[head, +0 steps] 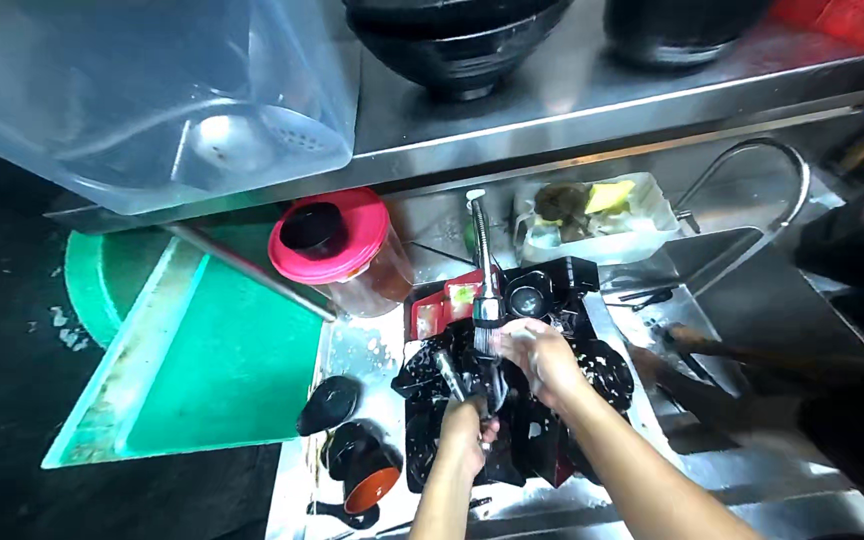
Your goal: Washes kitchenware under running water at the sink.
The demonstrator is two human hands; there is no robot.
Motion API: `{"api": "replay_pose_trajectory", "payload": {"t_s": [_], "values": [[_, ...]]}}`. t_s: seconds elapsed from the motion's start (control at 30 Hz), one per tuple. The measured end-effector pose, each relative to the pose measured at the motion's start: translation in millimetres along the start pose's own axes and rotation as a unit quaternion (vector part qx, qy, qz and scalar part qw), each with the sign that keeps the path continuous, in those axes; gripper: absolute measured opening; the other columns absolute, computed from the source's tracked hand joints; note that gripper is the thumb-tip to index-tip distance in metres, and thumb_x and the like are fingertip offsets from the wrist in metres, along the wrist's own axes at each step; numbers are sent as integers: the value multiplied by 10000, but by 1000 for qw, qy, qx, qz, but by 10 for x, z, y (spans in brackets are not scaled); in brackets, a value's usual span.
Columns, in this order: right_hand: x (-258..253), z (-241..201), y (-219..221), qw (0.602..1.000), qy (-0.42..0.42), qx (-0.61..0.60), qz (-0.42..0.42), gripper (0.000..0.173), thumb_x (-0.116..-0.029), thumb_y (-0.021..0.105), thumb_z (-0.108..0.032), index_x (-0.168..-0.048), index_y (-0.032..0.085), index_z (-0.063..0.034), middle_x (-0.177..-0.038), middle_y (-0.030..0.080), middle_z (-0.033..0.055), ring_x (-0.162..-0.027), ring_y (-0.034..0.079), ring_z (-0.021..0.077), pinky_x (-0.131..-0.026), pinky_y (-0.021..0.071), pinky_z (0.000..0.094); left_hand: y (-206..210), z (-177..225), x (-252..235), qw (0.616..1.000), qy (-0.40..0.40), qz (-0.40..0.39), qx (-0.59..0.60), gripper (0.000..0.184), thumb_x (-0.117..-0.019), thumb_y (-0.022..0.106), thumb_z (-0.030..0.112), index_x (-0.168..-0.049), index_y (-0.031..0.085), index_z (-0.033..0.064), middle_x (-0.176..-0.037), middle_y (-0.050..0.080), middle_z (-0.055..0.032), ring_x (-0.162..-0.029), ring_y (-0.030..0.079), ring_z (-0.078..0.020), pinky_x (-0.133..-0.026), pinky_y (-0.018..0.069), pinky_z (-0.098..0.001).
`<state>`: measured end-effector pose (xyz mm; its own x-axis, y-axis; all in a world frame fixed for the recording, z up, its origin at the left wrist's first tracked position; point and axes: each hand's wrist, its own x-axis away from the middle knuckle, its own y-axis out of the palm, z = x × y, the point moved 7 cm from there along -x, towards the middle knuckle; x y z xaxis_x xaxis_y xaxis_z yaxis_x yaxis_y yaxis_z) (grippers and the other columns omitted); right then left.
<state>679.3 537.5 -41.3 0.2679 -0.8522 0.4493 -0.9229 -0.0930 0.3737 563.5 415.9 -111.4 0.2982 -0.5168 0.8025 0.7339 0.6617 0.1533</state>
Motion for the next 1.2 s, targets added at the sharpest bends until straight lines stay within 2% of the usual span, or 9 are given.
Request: {"api": "replay_pose_trajectory", "payload": {"t_s": [0.17, 0.33, 0.43, 0.5, 0.67, 0.77, 0.87, 1.1, 1.2], "values": [[-252, 325, 129, 982, -62, 176, -34, 241, -1053, 512, -178, -1163, 698, -72, -1058, 729, 82, -928, 684, 188, -815, 566, 419, 263, -72, -112, 992, -62, -74, 76, 267, -1119, 336, 239, -1113, 524, 49, -728, 593, -80, -434, 467, -80, -363, 364, -188], [-381, 364, 11, 962, -140, 233, 2, 266, -1071, 466, -153, -1077, 717, -66, -937, 691, 78, -786, 636, 175, -715, 537, 404, 387, -99, -93, 959, -192, -134, 159, 455, -1100, 311, 347, -718, 440, 137, -518, 399, 37, -345, 368, -32, -317, 327, -156], [-475, 397, -42, 948, -154, 270, 65, 308, -1081, 459, -238, -1107, 728, -93, -928, 704, 89, -848, 672, 211, -765, 551, 479, 489, -63, -59, 950, -218, -124, 187, 431, -1087, 281, 326, -726, 425, 141, -511, 417, 29, -356, 410, -42, -331, 361, -162], [-439, 347, 22, 913, -189, 359, 50, 308, -1038, 517, -277, -1147, 722, -73, -1139, 698, 113, -1116, 646, 252, -989, 514, 516, 522, -28, -113, 958, -196, -114, 176, 432, -1100, 290, 368, -765, 435, 137, -542, 429, 10, -377, 422, -63, -347, 383, -179], [-177, 348, 388, 742, -280, 602, -92, 640, -960, 501, -658, -1448, 591, -254, -1436, 608, 32, -1386, 508, 225, -1190, 372, 497, 428, -40, -218, 952, -101, -188, 219, 402, -1108, 305, 349, -972, 580, 90, -722, 617, -80, -597, 608, -152, -534, 531, -308], [-425, 405, 319, 865, -164, 441, -173, 368, -1015, 589, -452, -1296, 720, -255, -1321, 685, -67, -1236, 609, 67, -1094, 483, 374, 331, -252, -285, 942, -149, -226, 198, 349, -1096, 334, 235, -833, 519, 99, -592, 489, -1, -416, 452, -51, -384, 400, -162], [-588, 463, 300, 953, 9, 220, -207, 263, -1030, 577, -274, -1106, 743, -85, -1069, 748, 59, -988, 693, 162, -893, 562, 387, 243, -331, -287, 930, -173, -280, 162, 410, -1094, 350, 252, -762, 537, 100, -558, 459, 26, -399, 422, -38, -378, 374, -158], [-467, 453, 123, 958, -112, 262, -9, 348, -1065, 461, -326, -1194, 678, -86, -1115, 712, 102, -1059, 674, 202, -938, 545, 458, 511, -129, -193, 939, -169, -193, 231, 502, -1092, 347, 403, -680, 457, 139, -494, 411, 15, -357, 419, -74, -349, 399, -199], [-26, 435, 189, 889, -148, 432, -39, 555, -1092, 371, -399, -1526, 461, -64, -1567, 456, 171, -1465, 427, 260, -1223, 346, 453, 519, -61, -115, 955, -108, -140, 237, 464, -1088, 320, 439, -898, 583, 107, -701, 598, -66, -593, 586, -166, -538, 516, -347]]}}
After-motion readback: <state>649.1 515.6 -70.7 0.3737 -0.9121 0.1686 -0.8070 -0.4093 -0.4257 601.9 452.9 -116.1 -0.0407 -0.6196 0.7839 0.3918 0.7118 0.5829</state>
